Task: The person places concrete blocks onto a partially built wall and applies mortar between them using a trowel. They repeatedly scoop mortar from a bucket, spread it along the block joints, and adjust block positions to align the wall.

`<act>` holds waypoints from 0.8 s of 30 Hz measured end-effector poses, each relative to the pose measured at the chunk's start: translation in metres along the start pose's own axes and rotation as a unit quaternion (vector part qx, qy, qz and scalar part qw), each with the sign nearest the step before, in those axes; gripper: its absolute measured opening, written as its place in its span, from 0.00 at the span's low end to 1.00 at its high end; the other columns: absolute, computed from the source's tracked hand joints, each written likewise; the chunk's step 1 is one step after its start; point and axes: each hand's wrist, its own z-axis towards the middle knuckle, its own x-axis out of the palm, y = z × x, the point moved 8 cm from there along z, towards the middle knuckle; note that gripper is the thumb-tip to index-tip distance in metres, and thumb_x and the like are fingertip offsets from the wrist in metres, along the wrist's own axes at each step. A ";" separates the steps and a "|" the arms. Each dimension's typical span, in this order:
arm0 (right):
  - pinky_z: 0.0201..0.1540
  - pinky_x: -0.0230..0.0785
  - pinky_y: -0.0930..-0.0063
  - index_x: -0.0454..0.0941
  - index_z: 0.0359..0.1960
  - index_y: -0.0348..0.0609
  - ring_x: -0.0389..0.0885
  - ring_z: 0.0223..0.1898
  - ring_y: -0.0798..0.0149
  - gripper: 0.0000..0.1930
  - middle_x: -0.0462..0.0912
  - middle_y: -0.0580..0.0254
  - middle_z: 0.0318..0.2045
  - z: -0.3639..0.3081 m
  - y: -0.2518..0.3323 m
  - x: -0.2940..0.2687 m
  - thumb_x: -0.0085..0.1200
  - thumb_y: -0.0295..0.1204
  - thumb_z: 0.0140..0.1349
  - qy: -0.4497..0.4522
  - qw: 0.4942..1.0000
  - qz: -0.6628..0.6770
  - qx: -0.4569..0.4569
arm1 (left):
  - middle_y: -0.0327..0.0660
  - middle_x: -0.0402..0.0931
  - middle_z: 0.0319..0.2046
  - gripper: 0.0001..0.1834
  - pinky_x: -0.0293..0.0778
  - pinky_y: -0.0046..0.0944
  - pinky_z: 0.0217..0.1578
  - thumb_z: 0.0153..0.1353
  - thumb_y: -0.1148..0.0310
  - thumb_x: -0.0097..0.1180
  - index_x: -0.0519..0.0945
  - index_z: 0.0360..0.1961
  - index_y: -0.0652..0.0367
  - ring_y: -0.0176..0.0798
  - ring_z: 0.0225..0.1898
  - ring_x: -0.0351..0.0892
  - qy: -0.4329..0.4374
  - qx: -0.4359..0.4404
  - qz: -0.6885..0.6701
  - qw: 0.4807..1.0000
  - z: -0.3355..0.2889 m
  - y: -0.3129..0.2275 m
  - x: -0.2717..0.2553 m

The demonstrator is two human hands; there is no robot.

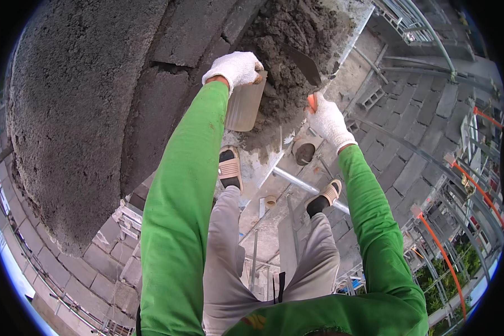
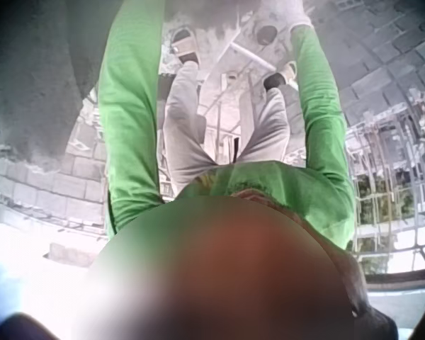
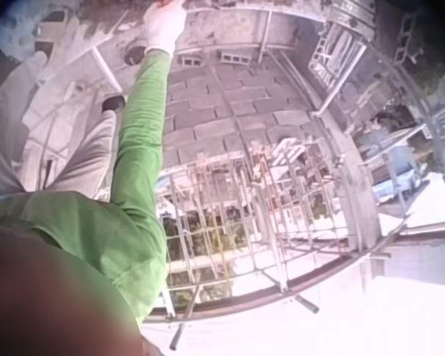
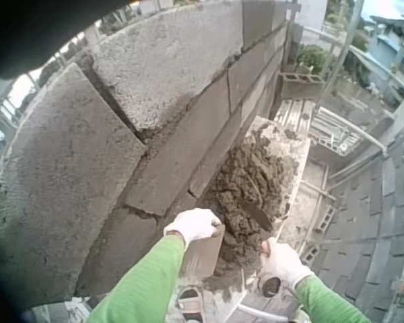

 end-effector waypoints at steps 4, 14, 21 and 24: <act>0.49 0.79 0.41 0.72 0.52 0.44 0.86 0.45 0.32 0.17 0.87 0.35 0.39 0.033 0.013 -0.017 0.58 0.38 0.67 -0.004 1.000 -0.003 -0.003 | 0.40 0.86 0.59 0.25 0.80 0.53 0.60 0.62 0.56 0.66 0.86 0.63 0.34 0.51 0.57 0.86 -0.018 0.022 0.027 0.999 0.010 -0.015 -0.014; 0.54 0.78 0.45 0.74 0.57 0.43 0.87 0.52 0.38 0.16 0.88 0.40 0.47 0.109 0.040 0.001 0.52 0.37 0.74 0.061 0.990 -0.121 -0.043 | 0.44 0.87 0.52 0.20 0.81 0.52 0.54 0.66 0.54 0.63 0.87 0.57 0.41 0.55 0.53 0.86 -0.135 0.043 -0.035 0.989 -0.065 -0.007 0.013; 0.50 0.78 0.44 0.70 0.56 0.40 0.88 0.48 0.36 0.14 0.88 0.37 0.43 0.081 0.017 0.108 0.46 0.34 0.76 0.068 0.993 -0.091 -0.024 | 0.49 0.82 0.45 0.17 0.82 0.52 0.44 0.64 0.58 0.66 0.87 0.54 0.44 0.54 0.44 0.87 -0.210 -0.022 -0.086 0.974 -0.166 0.014 0.106; 0.49 0.78 0.43 0.70 0.56 0.40 0.88 0.48 0.36 0.14 0.88 0.37 0.42 0.053 0.008 0.114 0.45 0.34 0.76 0.099 0.989 -0.105 -0.023 | 0.48 0.82 0.43 0.16 0.82 0.51 0.42 0.62 0.60 0.68 0.88 0.52 0.44 0.54 0.43 0.87 -0.197 -0.062 -0.150 0.967 -0.198 0.013 0.145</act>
